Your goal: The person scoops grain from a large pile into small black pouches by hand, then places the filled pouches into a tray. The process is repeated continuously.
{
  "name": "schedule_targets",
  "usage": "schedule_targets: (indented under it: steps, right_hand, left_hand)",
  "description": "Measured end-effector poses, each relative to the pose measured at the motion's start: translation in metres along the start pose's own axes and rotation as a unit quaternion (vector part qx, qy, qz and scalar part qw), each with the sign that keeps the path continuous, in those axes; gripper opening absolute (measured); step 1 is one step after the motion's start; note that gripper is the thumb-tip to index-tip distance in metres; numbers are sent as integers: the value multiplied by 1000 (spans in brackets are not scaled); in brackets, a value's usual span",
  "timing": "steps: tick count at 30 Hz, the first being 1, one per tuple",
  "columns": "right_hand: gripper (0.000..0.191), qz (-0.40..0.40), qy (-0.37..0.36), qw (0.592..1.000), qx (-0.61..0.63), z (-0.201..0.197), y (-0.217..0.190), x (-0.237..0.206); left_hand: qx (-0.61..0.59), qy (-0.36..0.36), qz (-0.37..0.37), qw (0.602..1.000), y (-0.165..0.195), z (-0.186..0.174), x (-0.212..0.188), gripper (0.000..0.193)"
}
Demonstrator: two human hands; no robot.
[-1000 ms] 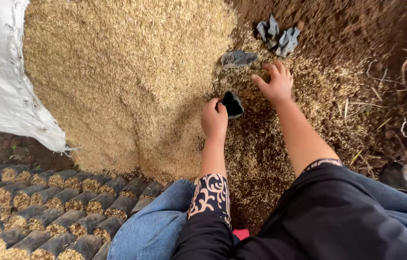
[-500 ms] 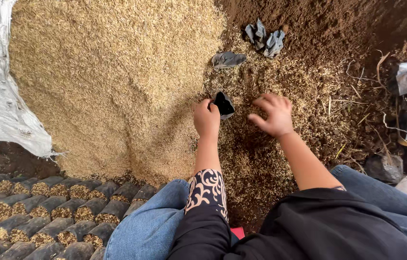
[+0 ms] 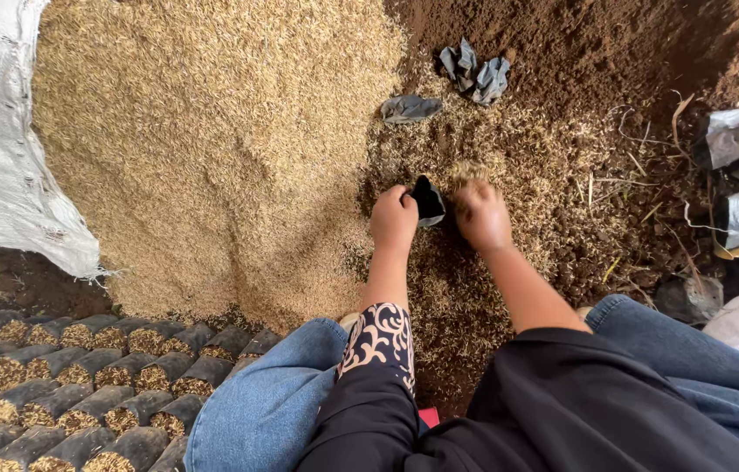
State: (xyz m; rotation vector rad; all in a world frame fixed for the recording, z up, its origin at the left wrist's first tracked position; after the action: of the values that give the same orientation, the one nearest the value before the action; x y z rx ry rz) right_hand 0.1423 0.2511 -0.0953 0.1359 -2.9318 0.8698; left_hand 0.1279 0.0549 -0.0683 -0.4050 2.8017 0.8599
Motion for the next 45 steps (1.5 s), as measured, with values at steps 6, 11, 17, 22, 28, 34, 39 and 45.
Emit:
schedule_targets:
  steps: [6,11,17,22,28,34,39,45]
  right_hand:
    - [37,380,9,764,522,-52,14,31]
    - [28,320,59,615,718,-53,-39,48]
    - [21,289,84,676,673,-14,-41,38]
    - [22,77,72,854,510,-27,-36,43]
    - [40,280,-164,927,188,-37,-42,21]
    - [37,303,-174,910,224,-61,-8,42]
    - [58,116,-121,981,98,-41,5,58]
    - [56,1,-185,980,-78,-9,9,14]
  left_hand:
    - [-17,0,32,999,29,5,-9,28]
    - [-37,51,40,997,35,-3,-10,27]
    - [-28,28,17,999,24,13,-3,25]
    - [6,33,31,999,16,26,1,35]
    - [13,81,66,994,18,11,-15,35]
    - [23,39,40,998,19,1,-18,23]
    - [46,30,21,998,13,6,-17,19]
    - [49,10,39,998,12,7,-14,27]
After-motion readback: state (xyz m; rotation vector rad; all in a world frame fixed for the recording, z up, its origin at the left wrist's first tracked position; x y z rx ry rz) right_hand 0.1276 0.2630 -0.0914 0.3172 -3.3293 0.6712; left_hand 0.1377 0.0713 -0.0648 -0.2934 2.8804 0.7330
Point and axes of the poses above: each hand's wrist, its own x-axis towards the middle knuckle, its own z-axis out of the palm, y = z × x, the point moved 5 cm from there along x, towards the middle knuckle, and after that the axes turned 13 degrees about x, right-handed, at the moved point
